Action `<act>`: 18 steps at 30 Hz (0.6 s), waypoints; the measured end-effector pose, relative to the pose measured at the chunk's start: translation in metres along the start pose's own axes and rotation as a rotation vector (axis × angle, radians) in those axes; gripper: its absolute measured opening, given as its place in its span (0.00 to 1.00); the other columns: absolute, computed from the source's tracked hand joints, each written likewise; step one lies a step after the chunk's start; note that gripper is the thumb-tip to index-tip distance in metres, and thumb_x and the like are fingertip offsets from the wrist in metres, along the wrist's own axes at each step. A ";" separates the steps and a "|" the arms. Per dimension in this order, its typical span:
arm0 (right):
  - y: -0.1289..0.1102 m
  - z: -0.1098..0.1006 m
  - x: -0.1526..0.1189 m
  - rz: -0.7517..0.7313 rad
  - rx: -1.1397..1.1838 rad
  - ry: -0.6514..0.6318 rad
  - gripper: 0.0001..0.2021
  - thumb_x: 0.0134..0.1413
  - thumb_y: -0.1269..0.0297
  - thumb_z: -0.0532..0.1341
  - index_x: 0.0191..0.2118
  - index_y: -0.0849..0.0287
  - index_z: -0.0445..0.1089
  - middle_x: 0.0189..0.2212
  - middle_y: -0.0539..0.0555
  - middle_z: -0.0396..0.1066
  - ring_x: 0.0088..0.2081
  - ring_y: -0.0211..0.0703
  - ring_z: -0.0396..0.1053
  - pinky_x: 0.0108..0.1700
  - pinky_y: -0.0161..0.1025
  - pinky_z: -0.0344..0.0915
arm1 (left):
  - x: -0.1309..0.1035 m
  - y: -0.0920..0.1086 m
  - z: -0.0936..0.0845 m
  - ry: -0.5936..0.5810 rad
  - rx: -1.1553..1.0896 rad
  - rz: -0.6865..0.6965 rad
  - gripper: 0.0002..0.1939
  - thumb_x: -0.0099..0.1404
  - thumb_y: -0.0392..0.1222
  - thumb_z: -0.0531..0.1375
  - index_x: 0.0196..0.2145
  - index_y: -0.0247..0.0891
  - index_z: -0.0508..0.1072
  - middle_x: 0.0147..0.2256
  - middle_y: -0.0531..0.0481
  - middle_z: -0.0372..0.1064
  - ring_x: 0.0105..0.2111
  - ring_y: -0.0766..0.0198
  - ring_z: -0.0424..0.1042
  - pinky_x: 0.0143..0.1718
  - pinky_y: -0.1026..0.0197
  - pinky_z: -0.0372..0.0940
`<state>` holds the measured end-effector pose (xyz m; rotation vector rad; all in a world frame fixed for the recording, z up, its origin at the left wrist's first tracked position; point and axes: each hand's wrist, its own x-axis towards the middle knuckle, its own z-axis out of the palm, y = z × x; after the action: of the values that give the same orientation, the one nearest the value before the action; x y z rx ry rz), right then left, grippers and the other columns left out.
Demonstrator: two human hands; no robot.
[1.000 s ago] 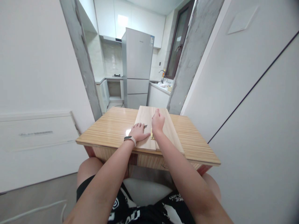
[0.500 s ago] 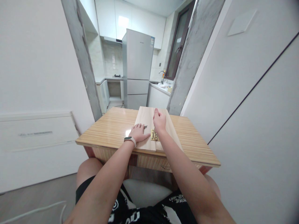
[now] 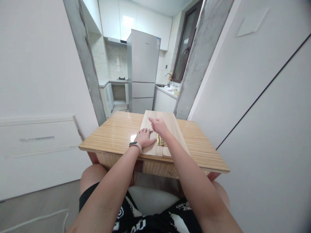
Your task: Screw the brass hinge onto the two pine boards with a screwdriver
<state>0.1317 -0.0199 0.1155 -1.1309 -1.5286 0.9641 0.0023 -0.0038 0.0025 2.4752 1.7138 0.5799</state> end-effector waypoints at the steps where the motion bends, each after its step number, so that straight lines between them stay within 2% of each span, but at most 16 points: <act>1: 0.000 -0.004 0.001 0.007 0.012 -0.116 0.32 0.60 0.40 0.63 0.15 0.52 0.53 0.11 0.44 0.49 0.18 0.34 0.47 0.24 0.39 0.47 | 0.000 0.000 0.000 0.001 0.002 -0.002 0.40 0.66 0.75 0.56 0.64 0.45 0.67 0.65 0.38 0.64 0.69 0.40 0.58 0.68 0.42 0.54; 3: -0.001 -0.008 0.002 -0.011 0.031 -0.214 0.31 0.61 0.38 0.61 0.15 0.52 0.54 0.11 0.44 0.51 0.17 0.34 0.48 0.24 0.38 0.47 | 0.000 0.000 0.000 0.004 0.003 -0.003 0.40 0.66 0.76 0.55 0.63 0.44 0.68 0.65 0.38 0.64 0.69 0.40 0.58 0.68 0.42 0.54; 4: -0.001 -0.008 0.002 -0.032 0.037 -0.192 0.31 0.62 0.37 0.60 0.17 0.53 0.56 0.12 0.45 0.53 0.17 0.34 0.49 0.24 0.38 0.48 | 0.000 0.000 0.000 0.007 0.003 -0.004 0.41 0.66 0.75 0.56 0.63 0.44 0.67 0.65 0.38 0.64 0.69 0.40 0.58 0.69 0.42 0.54; 7: 0.000 -0.002 0.005 -0.105 -0.012 0.051 0.29 0.65 0.36 0.56 0.21 0.54 0.60 0.15 0.47 0.59 0.20 0.37 0.55 0.26 0.37 0.52 | 0.000 0.001 -0.001 0.006 0.004 -0.004 0.41 0.66 0.75 0.56 0.65 0.45 0.66 0.66 0.38 0.64 0.69 0.40 0.58 0.69 0.43 0.54; 10: 0.002 0.012 0.003 -0.145 -0.107 0.382 0.29 0.67 0.36 0.54 0.23 0.53 0.58 0.19 0.48 0.62 0.25 0.40 0.58 0.28 0.38 0.52 | 0.001 0.001 -0.002 -0.002 0.013 -0.001 0.40 0.67 0.74 0.55 0.65 0.44 0.67 0.66 0.37 0.63 0.69 0.40 0.58 0.69 0.42 0.54; 12: 0.001 0.022 -0.003 -0.137 -0.113 0.526 0.29 0.69 0.35 0.51 0.25 0.53 0.58 0.21 0.50 0.64 0.27 0.42 0.59 0.30 0.39 0.53 | 0.001 0.001 -0.003 -0.016 0.014 0.005 0.39 0.68 0.70 0.56 0.65 0.42 0.66 0.66 0.36 0.63 0.69 0.40 0.59 0.68 0.42 0.54; 15: -0.001 0.030 -0.011 -0.109 -0.107 0.617 0.28 0.71 0.36 0.47 0.26 0.52 0.59 0.23 0.52 0.66 0.28 0.44 0.61 0.31 0.40 0.54 | 0.001 0.002 -0.006 -0.040 0.006 0.018 0.36 0.69 0.65 0.55 0.66 0.42 0.65 0.65 0.36 0.65 0.68 0.41 0.60 0.68 0.42 0.54; 18: -0.002 0.028 -0.013 -0.102 -0.101 0.598 0.29 0.70 0.37 0.50 0.23 0.52 0.56 0.19 0.50 0.61 0.26 0.43 0.58 0.29 0.41 0.52 | 0.001 0.002 -0.006 -0.049 0.001 0.009 0.36 0.69 0.67 0.55 0.66 0.44 0.66 0.65 0.37 0.64 0.68 0.40 0.59 0.68 0.41 0.53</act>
<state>0.1055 -0.0344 0.1084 -1.2566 -1.1369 0.4217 0.0020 -0.0048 0.0085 2.4776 1.6868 0.5151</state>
